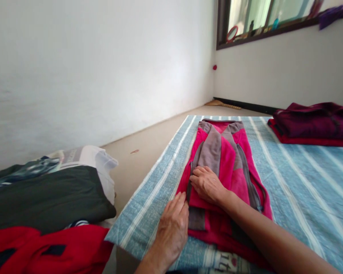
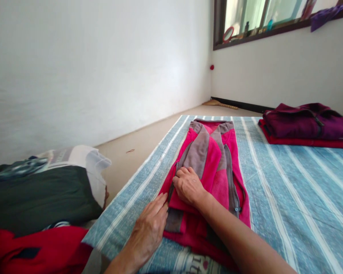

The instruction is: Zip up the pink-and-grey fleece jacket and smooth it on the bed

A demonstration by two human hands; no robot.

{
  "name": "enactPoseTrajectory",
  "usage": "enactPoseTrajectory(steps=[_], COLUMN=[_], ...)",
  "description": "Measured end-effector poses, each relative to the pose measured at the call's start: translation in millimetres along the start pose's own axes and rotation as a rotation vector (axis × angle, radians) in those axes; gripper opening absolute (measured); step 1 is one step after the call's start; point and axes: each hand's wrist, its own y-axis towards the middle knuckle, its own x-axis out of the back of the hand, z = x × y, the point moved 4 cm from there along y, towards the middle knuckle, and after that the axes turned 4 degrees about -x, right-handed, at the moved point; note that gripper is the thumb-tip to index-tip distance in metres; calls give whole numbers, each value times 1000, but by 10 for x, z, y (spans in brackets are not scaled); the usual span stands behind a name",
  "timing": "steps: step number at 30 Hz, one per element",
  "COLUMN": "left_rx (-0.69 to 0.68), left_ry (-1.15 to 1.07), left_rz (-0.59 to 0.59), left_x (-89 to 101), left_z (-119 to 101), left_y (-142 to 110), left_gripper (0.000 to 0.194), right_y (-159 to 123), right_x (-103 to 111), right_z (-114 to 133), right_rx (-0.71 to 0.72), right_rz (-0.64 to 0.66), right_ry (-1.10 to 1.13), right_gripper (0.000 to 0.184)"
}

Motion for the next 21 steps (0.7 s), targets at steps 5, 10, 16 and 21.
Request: enactPoseTrajectory(steps=[5,10,16,21], left_rx=[-54,7,194,236], left_ry=[-21,-271,-255,-312], left_rz=[-30,48,-143,62], left_x=[77,159,-97,-497], left_z=[41,294,693,671], left_y=[97,373,769,939], left_gripper=[33,30,37,54], right_y=[35,42,-145,-573], right_x=[16,68,293,545], right_z=[60,90,144,16], right_rx=[-3,-11,-17,-132], right_rz=[29,34,-72,-285], right_ry=[-20,-37,-3,93], right_gripper=[25,21,18,17])
